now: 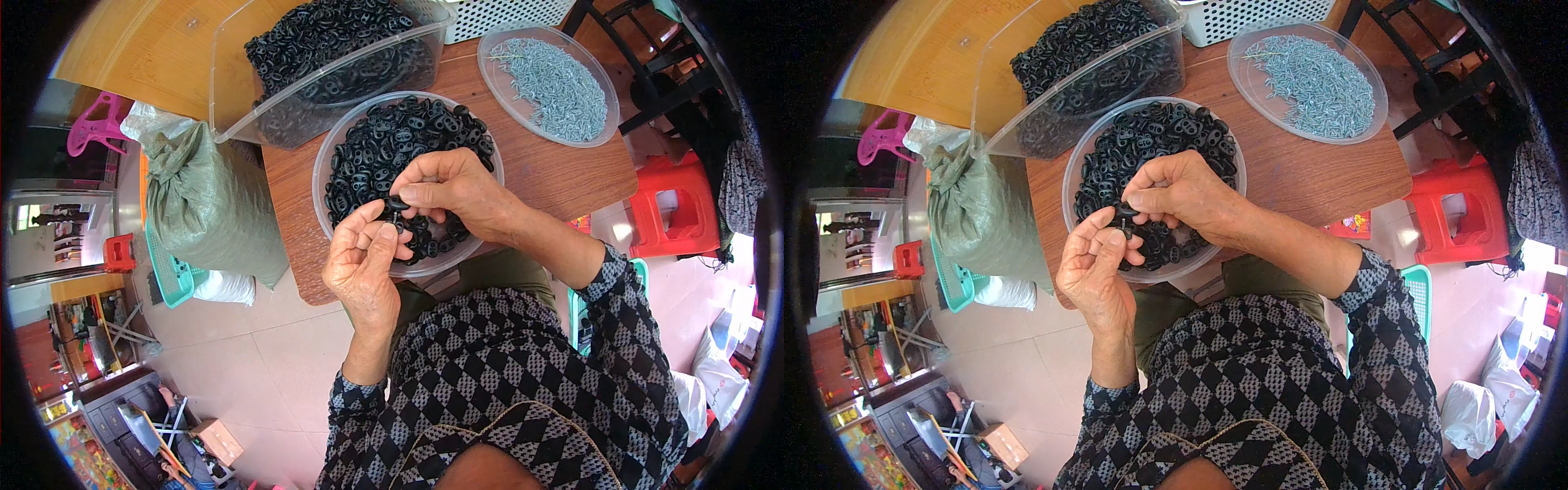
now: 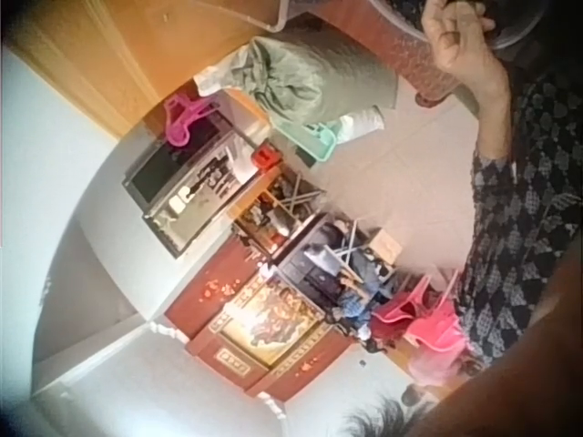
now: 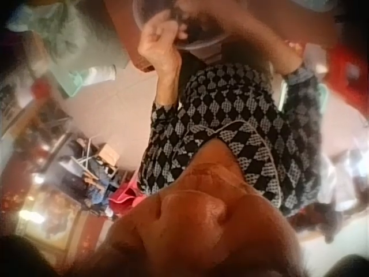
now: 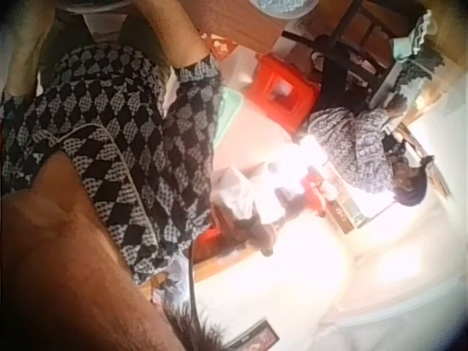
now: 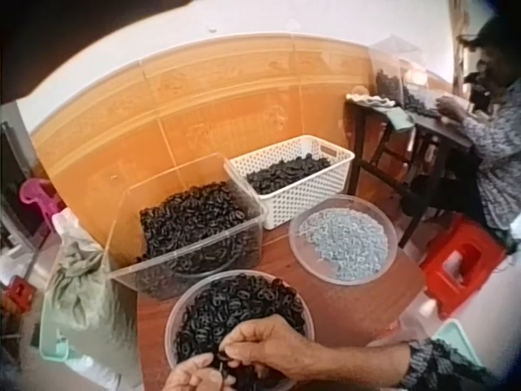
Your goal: The person assembles plastic cord locks by taking springs and plastic toggle pieces from containers and inserting the springs into the toggle bodies by hand.
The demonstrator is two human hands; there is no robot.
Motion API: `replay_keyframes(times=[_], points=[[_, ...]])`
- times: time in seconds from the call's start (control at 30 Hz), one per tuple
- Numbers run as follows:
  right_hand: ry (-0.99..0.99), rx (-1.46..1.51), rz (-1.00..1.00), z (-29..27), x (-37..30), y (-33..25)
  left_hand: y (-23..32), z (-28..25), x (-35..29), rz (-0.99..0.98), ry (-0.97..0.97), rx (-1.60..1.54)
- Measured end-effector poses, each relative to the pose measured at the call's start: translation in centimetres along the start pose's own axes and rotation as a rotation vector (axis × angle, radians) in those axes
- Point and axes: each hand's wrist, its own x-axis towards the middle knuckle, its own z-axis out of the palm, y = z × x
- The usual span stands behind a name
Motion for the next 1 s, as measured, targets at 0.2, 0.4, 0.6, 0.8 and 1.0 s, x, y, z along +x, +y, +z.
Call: replay_keyframes(times=[0.2,0.4,0.6,0.8,1.0], points=[[-0.035,-0.178,-0.169,0.2,-0.3,0.3,-0.1,-0.2,0.1,0.023,0.006,-0.025],[0.006,-0.298,-0.185,1.1,-1.0,-0.9,-0.5,-0.4,0.0,0.009,0.002,-0.028],[-0.007,-0.289,-0.267,0.5,-0.9,0.1,-0.3,-0.1,-0.4,-0.008,0.011,-0.007],[-0.03,-0.179,-0.241,0.1,-0.8,0.4,-0.2,0.0,-0.9,-0.011,-0.025,-0.027],[-0.064,-0.118,-0.148,0.2,-1.1,0.1,-0.4,0.1,-1.1,-0.013,-0.031,-0.021]])
